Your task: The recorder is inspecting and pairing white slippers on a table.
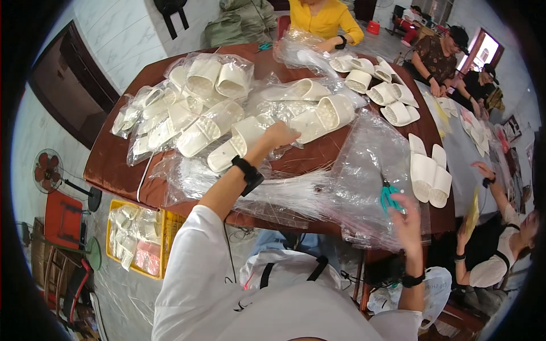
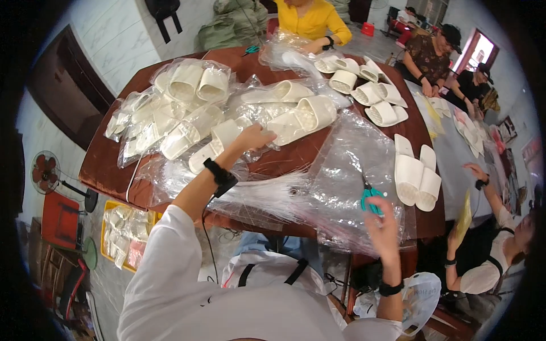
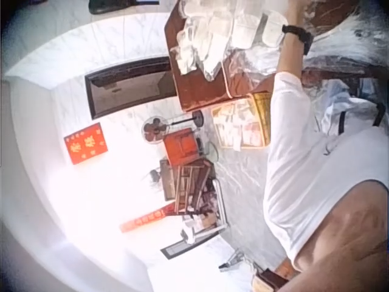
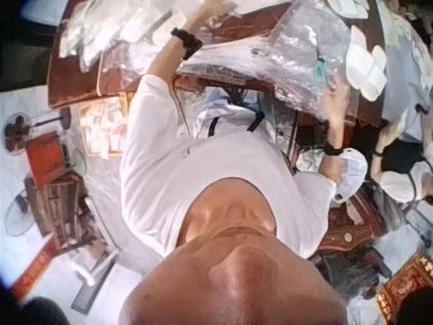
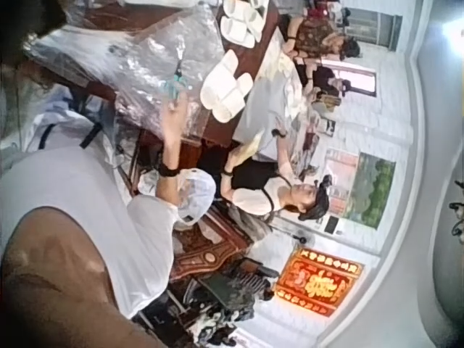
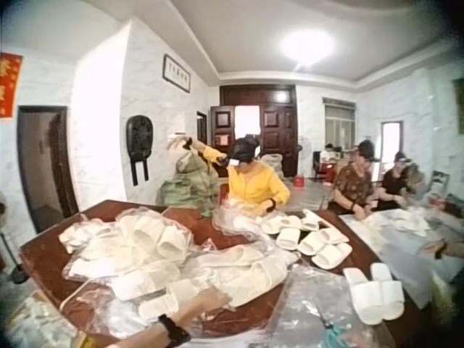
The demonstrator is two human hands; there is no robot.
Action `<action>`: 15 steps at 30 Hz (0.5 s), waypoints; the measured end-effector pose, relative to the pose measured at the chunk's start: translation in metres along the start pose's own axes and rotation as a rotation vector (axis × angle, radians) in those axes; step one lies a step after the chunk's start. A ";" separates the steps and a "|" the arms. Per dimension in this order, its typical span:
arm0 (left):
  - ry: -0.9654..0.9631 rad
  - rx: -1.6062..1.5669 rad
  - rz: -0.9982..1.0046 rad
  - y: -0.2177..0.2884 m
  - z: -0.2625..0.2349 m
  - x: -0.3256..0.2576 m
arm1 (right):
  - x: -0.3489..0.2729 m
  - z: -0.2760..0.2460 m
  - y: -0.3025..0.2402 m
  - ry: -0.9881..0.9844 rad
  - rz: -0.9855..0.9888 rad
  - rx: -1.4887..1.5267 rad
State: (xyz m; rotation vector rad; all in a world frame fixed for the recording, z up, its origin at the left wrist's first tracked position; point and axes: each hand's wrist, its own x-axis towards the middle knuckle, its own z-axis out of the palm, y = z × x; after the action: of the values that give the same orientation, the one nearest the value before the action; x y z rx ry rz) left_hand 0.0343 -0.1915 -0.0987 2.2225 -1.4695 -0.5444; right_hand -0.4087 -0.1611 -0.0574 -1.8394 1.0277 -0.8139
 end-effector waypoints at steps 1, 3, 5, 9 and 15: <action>-0.081 -0.241 -0.075 0.007 0.004 0.006 | -0.006 0.012 -0.001 -0.030 0.010 0.032; 0.004 -0.514 -0.200 0.012 0.020 0.013 | -0.009 0.035 -0.006 -0.045 0.005 0.021; 0.041 -0.616 -0.208 0.020 0.026 0.018 | -0.008 0.050 -0.010 -0.051 0.007 0.005; 0.232 -0.988 -0.238 0.031 0.025 0.018 | 0.003 0.068 -0.008 -0.087 -0.020 0.019; 0.169 -1.275 -0.031 0.067 -0.018 -0.027 | 0.020 0.082 -0.020 -0.102 -0.049 -0.005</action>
State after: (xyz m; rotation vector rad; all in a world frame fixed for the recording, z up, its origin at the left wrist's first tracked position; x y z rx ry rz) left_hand -0.0172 -0.1884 -0.0451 1.2072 -0.6247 -0.9217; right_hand -0.3245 -0.1431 -0.0713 -1.8973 0.9242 -0.7388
